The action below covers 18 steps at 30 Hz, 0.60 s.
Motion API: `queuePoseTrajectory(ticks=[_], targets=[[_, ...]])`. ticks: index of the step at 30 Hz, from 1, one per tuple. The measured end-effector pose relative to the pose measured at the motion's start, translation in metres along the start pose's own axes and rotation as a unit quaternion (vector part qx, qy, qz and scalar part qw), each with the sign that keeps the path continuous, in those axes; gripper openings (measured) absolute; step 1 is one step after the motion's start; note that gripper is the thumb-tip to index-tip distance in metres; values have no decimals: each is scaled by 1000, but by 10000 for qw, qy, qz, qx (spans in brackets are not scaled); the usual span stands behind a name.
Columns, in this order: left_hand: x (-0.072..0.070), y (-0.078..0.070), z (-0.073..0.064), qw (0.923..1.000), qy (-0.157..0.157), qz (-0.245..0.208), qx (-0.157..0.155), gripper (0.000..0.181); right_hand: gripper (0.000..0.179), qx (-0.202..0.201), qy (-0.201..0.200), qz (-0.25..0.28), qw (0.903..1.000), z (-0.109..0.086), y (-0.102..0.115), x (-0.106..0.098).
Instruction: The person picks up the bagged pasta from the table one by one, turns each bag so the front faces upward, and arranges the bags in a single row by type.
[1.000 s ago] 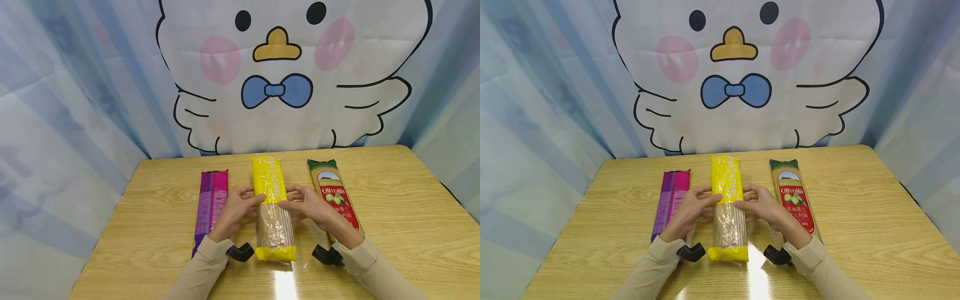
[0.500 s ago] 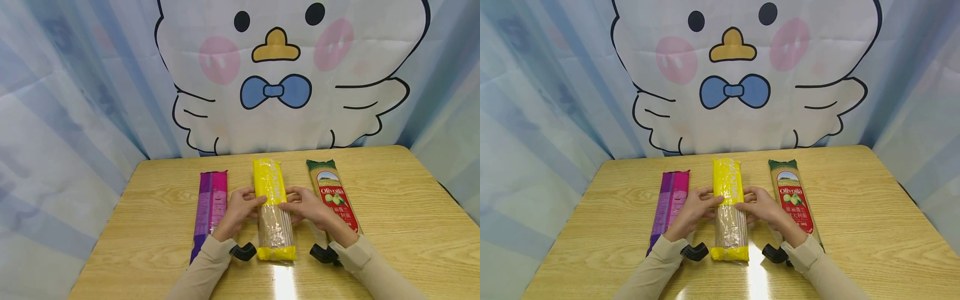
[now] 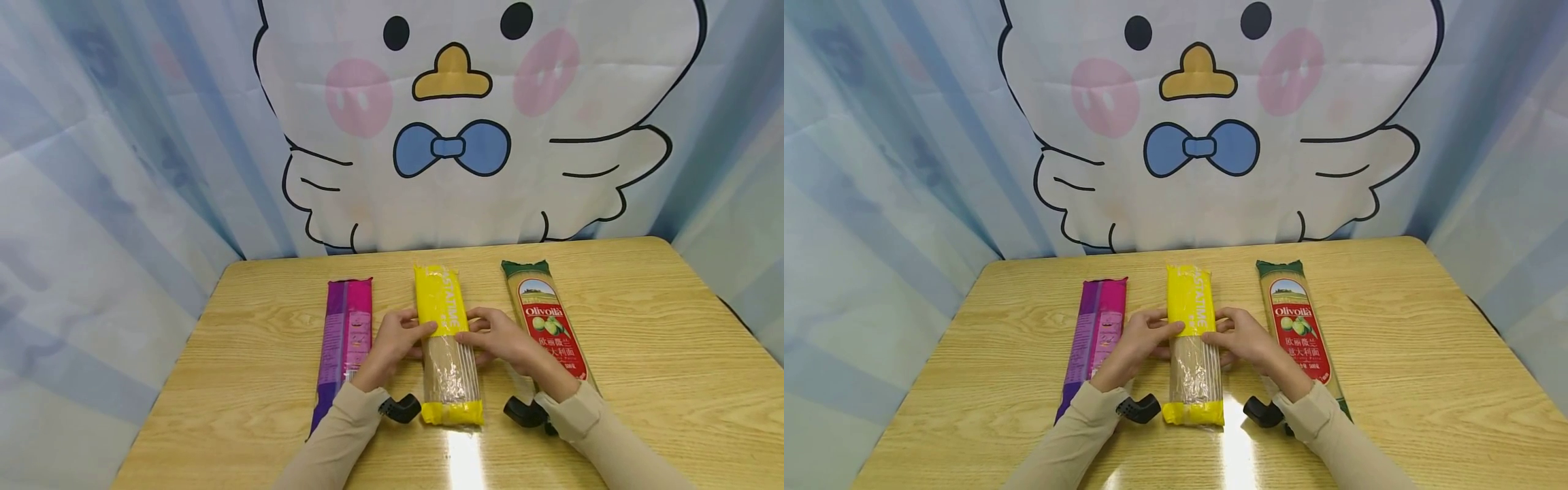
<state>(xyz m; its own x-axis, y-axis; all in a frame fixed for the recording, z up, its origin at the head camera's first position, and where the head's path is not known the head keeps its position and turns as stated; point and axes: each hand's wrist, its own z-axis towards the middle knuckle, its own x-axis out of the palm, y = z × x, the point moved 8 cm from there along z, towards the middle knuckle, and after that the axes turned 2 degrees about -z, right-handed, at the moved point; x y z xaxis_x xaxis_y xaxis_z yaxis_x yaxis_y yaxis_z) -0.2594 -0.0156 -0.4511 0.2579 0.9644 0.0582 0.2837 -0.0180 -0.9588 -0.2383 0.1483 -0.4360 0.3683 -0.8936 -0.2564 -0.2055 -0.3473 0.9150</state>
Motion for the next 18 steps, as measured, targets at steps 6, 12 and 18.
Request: queuePoseTrajectory(ticks=[6,12,18], targets=[[0,3,1,9999,15,103,-81,45,66,29,-42,-82,10000,3,-4,-1],[-1,2,1,9997,6,224,-75,45,66,-26,30,-80,10000,4,-5,1],[-7,-1,1,9983,-327,481,22,44,67,77,-45,-138,9999,4,-6,0]])
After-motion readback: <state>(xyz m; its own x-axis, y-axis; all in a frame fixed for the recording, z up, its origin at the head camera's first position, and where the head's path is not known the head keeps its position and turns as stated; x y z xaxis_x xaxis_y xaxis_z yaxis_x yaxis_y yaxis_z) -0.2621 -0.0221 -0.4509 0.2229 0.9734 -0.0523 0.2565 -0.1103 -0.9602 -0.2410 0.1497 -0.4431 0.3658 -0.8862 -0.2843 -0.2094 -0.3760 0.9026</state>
